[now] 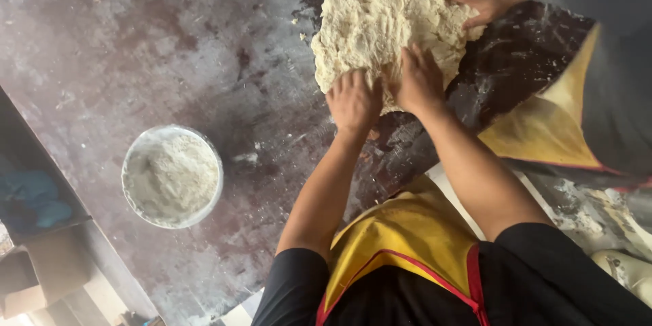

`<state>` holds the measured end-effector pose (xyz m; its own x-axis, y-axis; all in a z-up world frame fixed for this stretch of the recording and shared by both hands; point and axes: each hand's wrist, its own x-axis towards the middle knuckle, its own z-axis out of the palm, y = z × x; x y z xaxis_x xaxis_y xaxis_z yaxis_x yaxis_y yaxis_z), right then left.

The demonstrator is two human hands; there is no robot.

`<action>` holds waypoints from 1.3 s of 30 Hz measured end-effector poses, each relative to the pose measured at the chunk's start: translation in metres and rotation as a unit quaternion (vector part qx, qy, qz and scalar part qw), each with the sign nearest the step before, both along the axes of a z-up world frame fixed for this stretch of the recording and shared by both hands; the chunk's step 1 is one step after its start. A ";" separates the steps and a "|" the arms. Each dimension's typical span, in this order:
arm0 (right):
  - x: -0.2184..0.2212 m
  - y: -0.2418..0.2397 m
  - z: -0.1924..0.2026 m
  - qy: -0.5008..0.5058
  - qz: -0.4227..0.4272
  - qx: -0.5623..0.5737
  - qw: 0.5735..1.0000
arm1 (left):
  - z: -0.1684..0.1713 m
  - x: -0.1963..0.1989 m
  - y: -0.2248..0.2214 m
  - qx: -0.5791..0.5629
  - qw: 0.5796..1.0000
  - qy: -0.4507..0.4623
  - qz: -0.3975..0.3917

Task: The person is kneading a large batch of dough on a wooden table in a bakery.

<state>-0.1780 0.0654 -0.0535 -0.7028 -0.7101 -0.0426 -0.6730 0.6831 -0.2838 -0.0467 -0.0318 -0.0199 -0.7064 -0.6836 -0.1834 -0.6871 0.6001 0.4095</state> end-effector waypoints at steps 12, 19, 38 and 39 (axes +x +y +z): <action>0.010 -0.017 -0.032 0.107 -0.039 0.043 0.993 | 0.020 -0.037 -0.088 -0.029 0.981 -0.168 -0.090; -0.011 -0.015 -0.066 0.201 -0.034 -0.101 0.974 | -0.008 -0.070 -0.135 -0.017 0.993 -0.114 -0.035; -0.031 -0.006 -0.042 0.033 0.071 -0.043 0.996 | -0.009 -0.120 -0.130 0.046 0.950 0.029 0.306; -0.033 -0.003 -0.044 0.021 0.095 -0.053 0.994 | -0.013 -0.120 -0.137 0.073 0.955 0.042 0.286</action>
<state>-0.2113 0.0621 -0.0971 -0.5545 -0.8296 0.0661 -0.8001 0.5095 -0.3166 -0.1668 -0.1689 -0.0325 -0.2416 -0.9332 -0.2659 -0.8466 0.0688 0.5278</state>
